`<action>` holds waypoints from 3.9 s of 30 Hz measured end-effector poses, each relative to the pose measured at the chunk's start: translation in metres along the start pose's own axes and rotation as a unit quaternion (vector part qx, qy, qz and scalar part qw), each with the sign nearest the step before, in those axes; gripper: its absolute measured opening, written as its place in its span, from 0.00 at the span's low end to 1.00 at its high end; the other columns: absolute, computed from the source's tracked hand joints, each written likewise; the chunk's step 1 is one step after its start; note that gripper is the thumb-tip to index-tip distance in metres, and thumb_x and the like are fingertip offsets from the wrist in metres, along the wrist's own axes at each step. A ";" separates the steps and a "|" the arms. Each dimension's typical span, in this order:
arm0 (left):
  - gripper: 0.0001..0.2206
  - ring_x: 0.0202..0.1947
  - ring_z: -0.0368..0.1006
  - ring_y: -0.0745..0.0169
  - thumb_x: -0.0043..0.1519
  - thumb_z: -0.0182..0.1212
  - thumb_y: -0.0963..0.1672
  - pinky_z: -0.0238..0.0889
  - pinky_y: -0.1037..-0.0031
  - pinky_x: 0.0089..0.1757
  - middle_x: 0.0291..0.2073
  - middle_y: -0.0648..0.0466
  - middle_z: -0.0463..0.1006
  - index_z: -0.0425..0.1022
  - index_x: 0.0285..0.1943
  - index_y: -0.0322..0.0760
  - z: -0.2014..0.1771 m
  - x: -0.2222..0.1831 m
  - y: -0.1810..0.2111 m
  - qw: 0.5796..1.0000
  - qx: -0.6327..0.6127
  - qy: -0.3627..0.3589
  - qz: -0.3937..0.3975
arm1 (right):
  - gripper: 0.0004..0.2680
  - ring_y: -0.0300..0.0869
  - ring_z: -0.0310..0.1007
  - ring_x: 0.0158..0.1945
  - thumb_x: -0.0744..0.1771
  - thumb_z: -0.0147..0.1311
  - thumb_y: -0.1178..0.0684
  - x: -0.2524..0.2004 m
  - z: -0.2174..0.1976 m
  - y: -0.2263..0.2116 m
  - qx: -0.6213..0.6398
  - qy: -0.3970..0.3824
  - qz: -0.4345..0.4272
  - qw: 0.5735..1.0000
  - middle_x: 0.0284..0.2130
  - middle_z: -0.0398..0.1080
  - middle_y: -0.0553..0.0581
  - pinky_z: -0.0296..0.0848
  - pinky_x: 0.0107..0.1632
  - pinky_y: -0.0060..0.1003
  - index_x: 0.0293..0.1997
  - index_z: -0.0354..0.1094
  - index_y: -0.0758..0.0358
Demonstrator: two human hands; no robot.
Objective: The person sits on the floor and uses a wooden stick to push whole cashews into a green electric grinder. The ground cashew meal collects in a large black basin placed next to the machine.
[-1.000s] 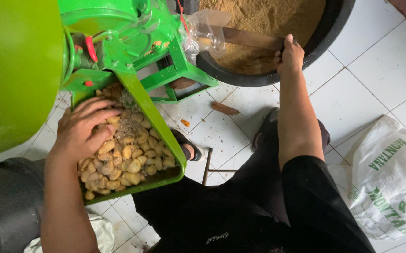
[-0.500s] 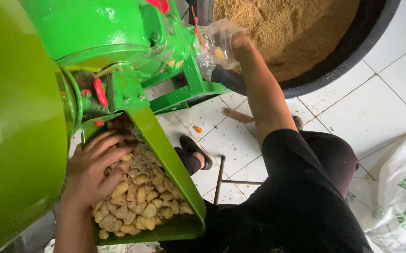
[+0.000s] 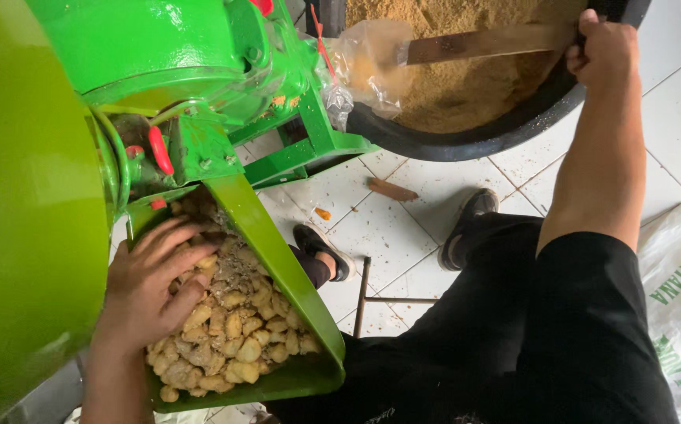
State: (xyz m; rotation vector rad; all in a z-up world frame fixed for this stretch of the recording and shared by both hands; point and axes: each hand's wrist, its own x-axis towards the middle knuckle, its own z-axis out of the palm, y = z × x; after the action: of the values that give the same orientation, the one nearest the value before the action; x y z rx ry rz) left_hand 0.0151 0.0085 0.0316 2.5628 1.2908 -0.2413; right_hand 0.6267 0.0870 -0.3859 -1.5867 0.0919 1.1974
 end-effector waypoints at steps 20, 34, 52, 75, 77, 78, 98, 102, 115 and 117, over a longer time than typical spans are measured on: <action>0.18 0.66 0.67 0.38 0.55 0.61 0.44 0.61 0.52 0.62 0.61 0.47 0.75 0.78 0.55 0.41 0.007 -0.005 -0.008 0.994 -0.101 0.018 0.025 | 0.11 0.32 0.64 0.18 0.71 0.57 0.44 -0.042 0.069 0.035 -0.071 -0.006 0.087 0.994 0.21 0.68 0.49 0.61 0.18 0.29 0.39 0.71 0.62; 0.18 0.67 0.65 0.53 0.58 0.59 0.47 0.58 0.53 0.56 0.63 0.58 0.75 0.80 0.57 0.49 0.011 -0.015 -0.008 0.999 -0.016 0.026 0.012 | 0.06 0.37 0.76 0.26 0.76 0.51 0.55 -0.121 -0.060 0.023 -0.166 0.038 -0.494 0.853 0.30 0.77 0.56 0.73 0.28 0.34 0.46 0.68 0.66; 0.18 0.69 0.61 0.51 0.62 0.53 0.51 0.49 0.48 0.65 0.65 0.59 0.73 0.79 0.58 0.54 0.037 -0.007 -0.028 0.999 -0.032 0.013 -0.032 | 0.10 0.39 0.67 0.30 0.81 0.43 0.55 -0.383 -0.133 0.004 -0.014 -0.137 -0.603 0.786 0.35 0.69 0.60 0.70 0.35 0.32 0.48 0.64 0.70; 0.24 0.69 0.59 0.44 0.63 0.48 0.48 0.43 0.56 0.68 0.66 0.42 0.69 0.72 0.64 0.30 0.070 0.022 -0.050 0.999 -0.041 0.018 0.002 | 0.09 0.51 0.78 0.46 0.67 0.67 0.64 -0.653 0.031 0.039 -0.299 -0.173 -0.781 0.520 0.47 0.72 0.63 0.80 0.47 0.41 0.49 0.70 0.69; 0.24 0.69 0.57 0.42 0.63 0.48 0.47 0.41 0.55 0.67 0.66 0.41 0.68 0.70 0.65 0.29 0.068 0.019 -0.047 0.999 -0.031 0.015 0.004 | 0.10 0.52 0.77 0.47 0.66 0.67 0.64 -0.652 0.041 0.043 -0.318 -0.177 -0.776 0.515 0.47 0.71 0.64 0.80 0.48 0.41 0.49 0.71 0.69; 0.23 0.69 0.58 0.44 0.63 0.48 0.48 0.41 0.56 0.69 0.66 0.42 0.68 0.71 0.65 0.30 0.066 0.017 -0.043 1.000 -0.029 0.011 0.001 | 0.10 0.53 0.76 0.48 0.65 0.67 0.63 -0.649 0.048 0.047 -0.334 -0.179 -0.772 0.510 0.48 0.71 0.64 0.79 0.49 0.42 0.49 0.71 0.69; 0.26 0.69 0.56 0.43 0.57 0.52 0.50 0.40 0.46 0.66 0.65 0.45 0.69 0.74 0.62 0.34 0.058 0.010 -0.038 0.997 -0.061 0.055 -0.002 | 0.07 0.49 0.78 0.48 0.70 0.64 0.64 -0.661 0.019 0.037 -0.346 -0.130 -0.754 0.544 0.51 0.73 0.62 0.80 0.49 0.39 0.52 0.73 0.66; 0.26 0.70 0.57 0.54 0.57 0.49 0.51 0.39 0.39 0.66 0.66 0.54 0.69 0.73 0.64 0.41 0.043 -0.002 -0.027 0.998 -0.034 0.008 -0.056 | 0.06 0.47 0.78 0.44 0.70 0.66 0.62 -0.682 0.005 0.009 -0.363 -0.122 -0.763 0.521 0.47 0.74 0.61 0.79 0.45 0.37 0.50 0.74 0.66; 0.24 0.71 0.55 0.52 0.60 0.49 0.50 0.34 0.40 0.67 0.66 0.54 0.67 0.72 0.64 0.43 0.040 -0.002 -0.024 0.996 -0.039 -0.021 -0.082 | 0.10 0.52 0.76 0.49 0.67 0.65 0.60 -0.646 0.062 0.053 -0.419 -0.164 -0.753 0.481 0.51 0.75 0.62 0.77 0.52 0.44 0.54 0.75 0.67; 0.23 0.71 0.57 0.49 0.60 0.50 0.50 0.38 0.46 0.68 0.65 0.51 0.70 0.73 0.63 0.40 0.049 0.004 -0.030 0.997 -0.057 0.001 -0.055 | 0.11 0.50 0.75 0.46 0.67 0.63 0.59 -0.641 0.070 0.063 -0.440 -0.152 -0.750 0.469 0.52 0.75 0.62 0.77 0.50 0.43 0.55 0.75 0.67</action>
State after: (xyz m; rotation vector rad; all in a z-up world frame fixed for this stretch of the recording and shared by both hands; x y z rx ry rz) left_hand -0.0089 0.0136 -0.0208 2.4013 1.4052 -0.1800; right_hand 0.2321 -0.2039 0.0377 -1.3124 -2.0466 -0.1368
